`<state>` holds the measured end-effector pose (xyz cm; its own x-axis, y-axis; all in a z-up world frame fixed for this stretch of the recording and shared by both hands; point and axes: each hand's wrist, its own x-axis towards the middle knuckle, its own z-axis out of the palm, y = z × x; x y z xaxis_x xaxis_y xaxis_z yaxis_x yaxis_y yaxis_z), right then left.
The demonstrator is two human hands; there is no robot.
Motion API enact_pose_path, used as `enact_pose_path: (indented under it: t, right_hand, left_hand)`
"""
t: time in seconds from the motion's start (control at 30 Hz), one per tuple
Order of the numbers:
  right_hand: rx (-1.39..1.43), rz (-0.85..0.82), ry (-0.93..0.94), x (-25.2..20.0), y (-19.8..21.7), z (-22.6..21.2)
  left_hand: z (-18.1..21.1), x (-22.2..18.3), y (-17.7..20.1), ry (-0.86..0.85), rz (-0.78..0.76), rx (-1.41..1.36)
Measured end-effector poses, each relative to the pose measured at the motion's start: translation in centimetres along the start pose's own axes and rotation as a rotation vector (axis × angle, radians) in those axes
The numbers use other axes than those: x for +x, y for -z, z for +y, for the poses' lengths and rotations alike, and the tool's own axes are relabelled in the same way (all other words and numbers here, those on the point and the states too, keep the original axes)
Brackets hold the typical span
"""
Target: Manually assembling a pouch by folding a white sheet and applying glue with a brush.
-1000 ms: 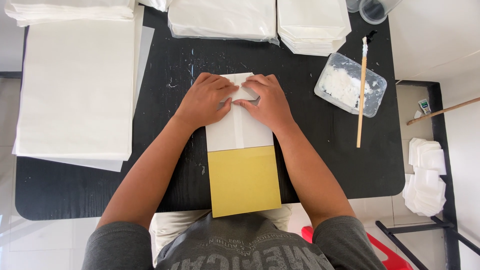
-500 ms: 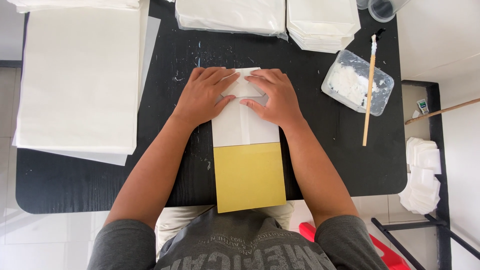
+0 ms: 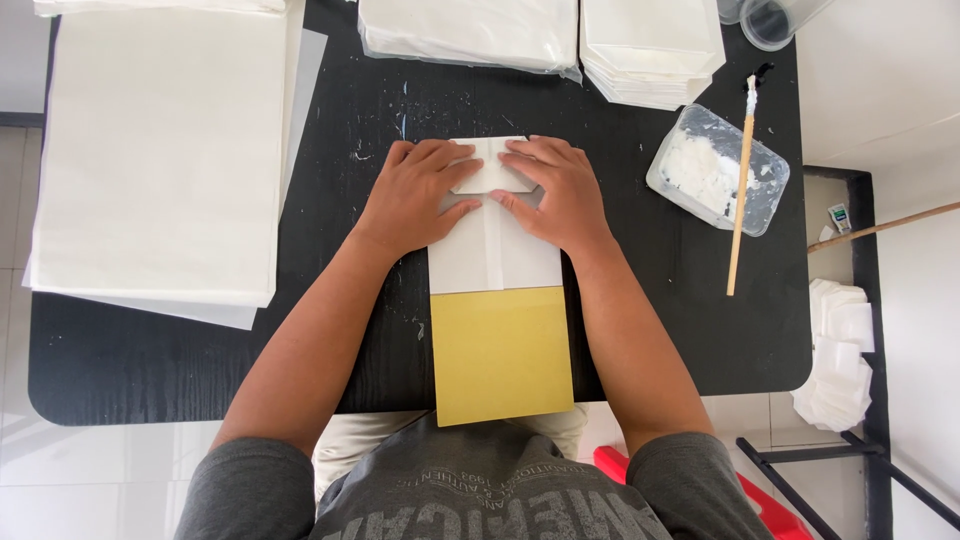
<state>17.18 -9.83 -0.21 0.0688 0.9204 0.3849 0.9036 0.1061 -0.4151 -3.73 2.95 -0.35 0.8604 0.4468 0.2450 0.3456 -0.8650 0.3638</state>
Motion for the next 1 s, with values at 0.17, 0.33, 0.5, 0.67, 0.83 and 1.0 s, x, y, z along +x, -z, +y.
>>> enact_pose_path:
  t: [0.17,0.33,0.5,0.67,0.83,1.0]
  right_hand:
    - [-0.033,0.051,-0.081,-0.3,-0.2,1.0]
    - [0.025,-0.037,-0.049,0.3,0.0,-0.7]
    - [0.026,-0.021,-0.092,0.1,-0.2,0.0]
    - [0.009,-0.005,-0.042,0.1,-0.3,-0.8]
    - [0.052,0.028,-0.089,-0.4,-0.8,0.1]
    - [0.064,-0.067,-0.082,-0.3,-0.4,-0.2]
  left_hand:
    - [-0.7,0.0,0.7,0.060,0.052,0.054]
    - [0.8,0.4,0.6,-0.019,0.028,-0.037]
    - [-0.7,0.6,-0.2,0.004,0.038,-0.079]
    - [0.1,0.3,0.6,-0.039,0.060,-0.104]
    - [0.1,0.3,0.6,-0.038,0.032,-0.144]
    - [-0.2,0.2,0.3,-0.009,0.051,-0.086]
